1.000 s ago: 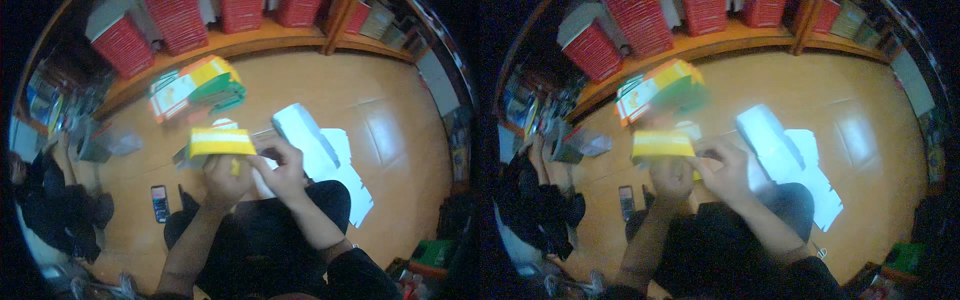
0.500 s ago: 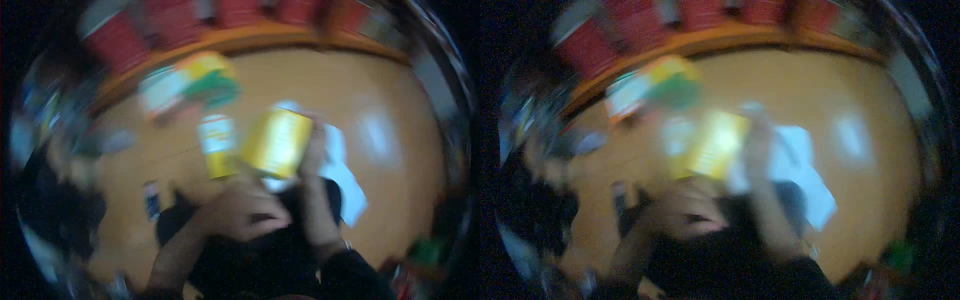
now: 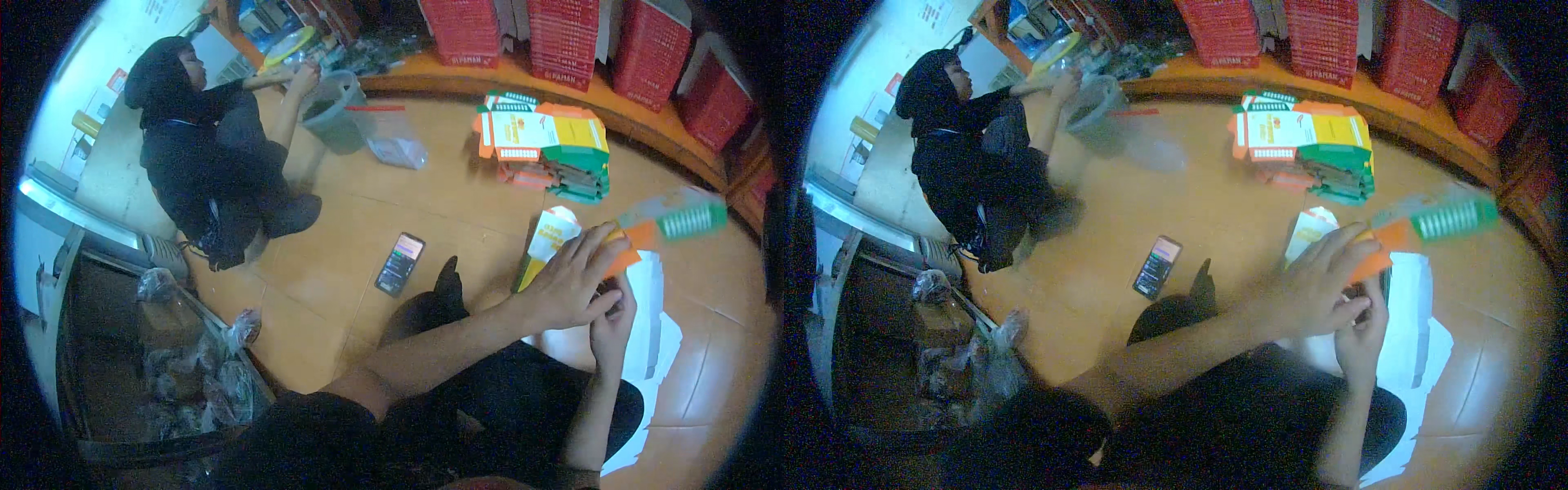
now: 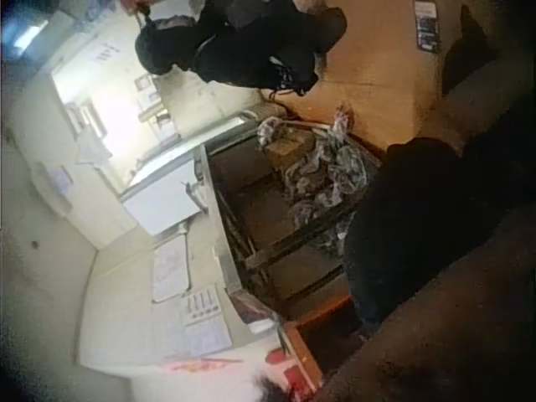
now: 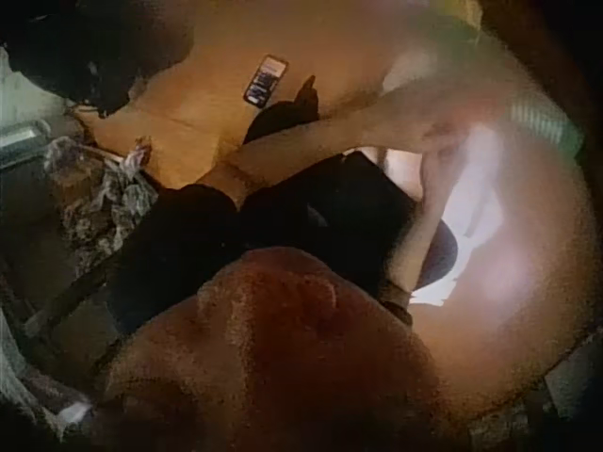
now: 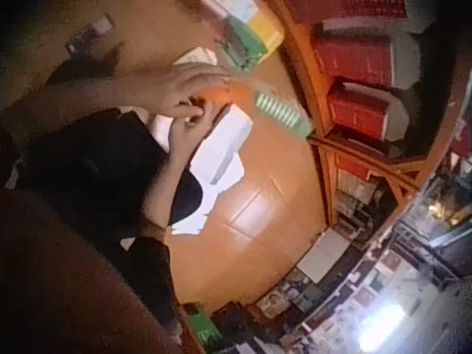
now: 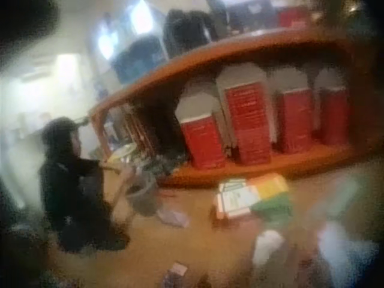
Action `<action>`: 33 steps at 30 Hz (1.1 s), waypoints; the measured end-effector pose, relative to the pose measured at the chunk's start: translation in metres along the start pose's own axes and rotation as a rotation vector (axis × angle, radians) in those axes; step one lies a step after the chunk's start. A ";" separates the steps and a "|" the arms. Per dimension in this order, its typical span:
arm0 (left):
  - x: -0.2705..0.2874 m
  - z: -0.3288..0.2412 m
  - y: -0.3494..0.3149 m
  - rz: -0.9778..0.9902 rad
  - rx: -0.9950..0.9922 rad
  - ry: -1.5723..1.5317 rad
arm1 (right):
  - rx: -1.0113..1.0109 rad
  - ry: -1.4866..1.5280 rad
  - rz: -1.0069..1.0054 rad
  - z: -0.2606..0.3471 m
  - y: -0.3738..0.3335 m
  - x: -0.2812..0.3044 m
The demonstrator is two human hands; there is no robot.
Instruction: The person sits on the floor and folds flat-packed cardboard pieces into small rectangular boxes. They repeatedly pick up a piece, fold the sides, and tuck the flaps to form a box, then place the finished box on a growing stack. A second person is visible in the background working with a container.
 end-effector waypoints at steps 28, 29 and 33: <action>-0.012 0.013 0.009 -0.104 0.018 -0.136 | -0.345 0.633 -0.350 -0.002 0.011 0.016; -0.020 0.015 0.005 -0.108 0.084 -0.262 | -0.359 0.609 -0.331 -0.002 0.009 0.013; -0.022 0.008 0.004 -0.119 0.260 -0.673 | -0.355 0.663 -0.299 -0.016 0.005 0.009</action>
Point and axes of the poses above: each hand's wrist, its own y-axis towards the middle knuckle, its own x-axis out of the back of the hand, z = x × y, the point moved 3 cm from there along y, towards the middle knuckle, and after that the axes turned 8 degrees about z, right-handed, at the moved point
